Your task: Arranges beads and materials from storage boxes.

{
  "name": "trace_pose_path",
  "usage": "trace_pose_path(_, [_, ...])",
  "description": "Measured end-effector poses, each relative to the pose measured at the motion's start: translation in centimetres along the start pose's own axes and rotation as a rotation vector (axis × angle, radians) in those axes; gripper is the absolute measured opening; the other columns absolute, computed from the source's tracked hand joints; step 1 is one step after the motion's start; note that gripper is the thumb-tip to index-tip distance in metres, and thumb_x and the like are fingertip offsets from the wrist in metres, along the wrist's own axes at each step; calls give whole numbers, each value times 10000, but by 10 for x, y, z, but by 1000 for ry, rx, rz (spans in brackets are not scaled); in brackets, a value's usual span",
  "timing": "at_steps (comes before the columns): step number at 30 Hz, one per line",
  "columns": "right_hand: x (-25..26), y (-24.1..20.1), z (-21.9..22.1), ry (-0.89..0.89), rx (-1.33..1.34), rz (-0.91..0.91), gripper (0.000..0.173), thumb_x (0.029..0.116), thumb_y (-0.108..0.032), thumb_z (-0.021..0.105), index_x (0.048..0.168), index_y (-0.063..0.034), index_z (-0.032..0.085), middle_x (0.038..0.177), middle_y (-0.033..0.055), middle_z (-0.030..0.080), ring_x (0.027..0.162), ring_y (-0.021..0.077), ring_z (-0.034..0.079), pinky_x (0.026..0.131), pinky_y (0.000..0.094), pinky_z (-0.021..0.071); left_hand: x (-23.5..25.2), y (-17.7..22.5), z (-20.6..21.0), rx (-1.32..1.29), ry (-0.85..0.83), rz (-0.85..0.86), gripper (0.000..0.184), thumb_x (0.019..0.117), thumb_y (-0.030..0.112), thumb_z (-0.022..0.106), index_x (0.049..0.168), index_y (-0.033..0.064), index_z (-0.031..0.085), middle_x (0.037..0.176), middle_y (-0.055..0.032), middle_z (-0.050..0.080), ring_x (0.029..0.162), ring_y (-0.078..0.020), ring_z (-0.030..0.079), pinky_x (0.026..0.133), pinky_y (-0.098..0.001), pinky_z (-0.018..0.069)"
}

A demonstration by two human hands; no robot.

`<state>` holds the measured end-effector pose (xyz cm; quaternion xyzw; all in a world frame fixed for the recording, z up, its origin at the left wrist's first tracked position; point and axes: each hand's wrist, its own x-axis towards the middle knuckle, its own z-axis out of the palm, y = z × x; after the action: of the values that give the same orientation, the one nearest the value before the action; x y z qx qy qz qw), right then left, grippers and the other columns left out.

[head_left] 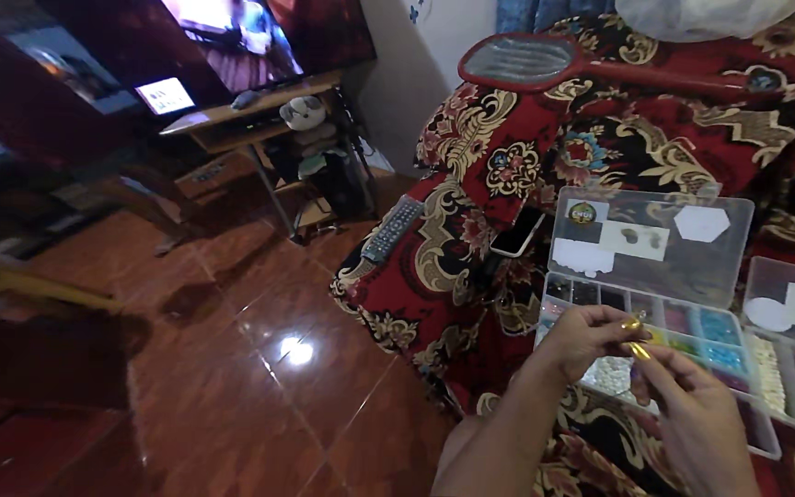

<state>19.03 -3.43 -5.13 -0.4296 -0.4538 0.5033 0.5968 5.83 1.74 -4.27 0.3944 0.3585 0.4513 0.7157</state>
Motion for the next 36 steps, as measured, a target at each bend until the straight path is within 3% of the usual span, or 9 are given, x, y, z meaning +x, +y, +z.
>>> trace_pose_path(15, [1, -1, -3, 2, -18, -14, 149, 947, -41, 569, 919, -94, 706, 657, -109, 643, 521, -20, 576, 507, 140, 513, 1, -2, 4, 22, 3, -17, 135, 1040, 22, 505, 1057, 1, 637, 926, 0, 704, 805, -63, 672, 790, -259, 573])
trace_pose_path(21, [0, -7, -3, 21, -41, -17, 128, 954, -51, 583, 953, -49, 711, 674, -84, 645, 545, -5, 585, 532, 157, 523, -4, 3, 10, -7, -20, -79, 195, 1063, 54, 426, 1115, 10, 609, 942, 0, 700, 838, -92, 687, 811, -289, 587])
trace_pose_path(28, [0, -8, -2, 76, -26, -25, 116, 955, -39, 603, 970, -4, 713, 686, -41, 660, 550, 13, 604, 514, 170, 532, -3, -1, 4, -154, -79, -106, 238, 1058, 70, 411, 990, 89, 638, 896, 13, 719, 795, -79, 694, 782, -263, 592])
trace_pose_path(36, [-3, -6, 1, 123, -58, -66, 76, 921, -33, 629, 907, -16, 702, 676, -48, 650, 550, 0, 602, 519, 160, 530, -4, 0, 2, -205, -81, -109, 253, 1050, 73, 431, 967, 98, 669, 898, 2, 734, 773, -90, 707, 769, -270, 604])
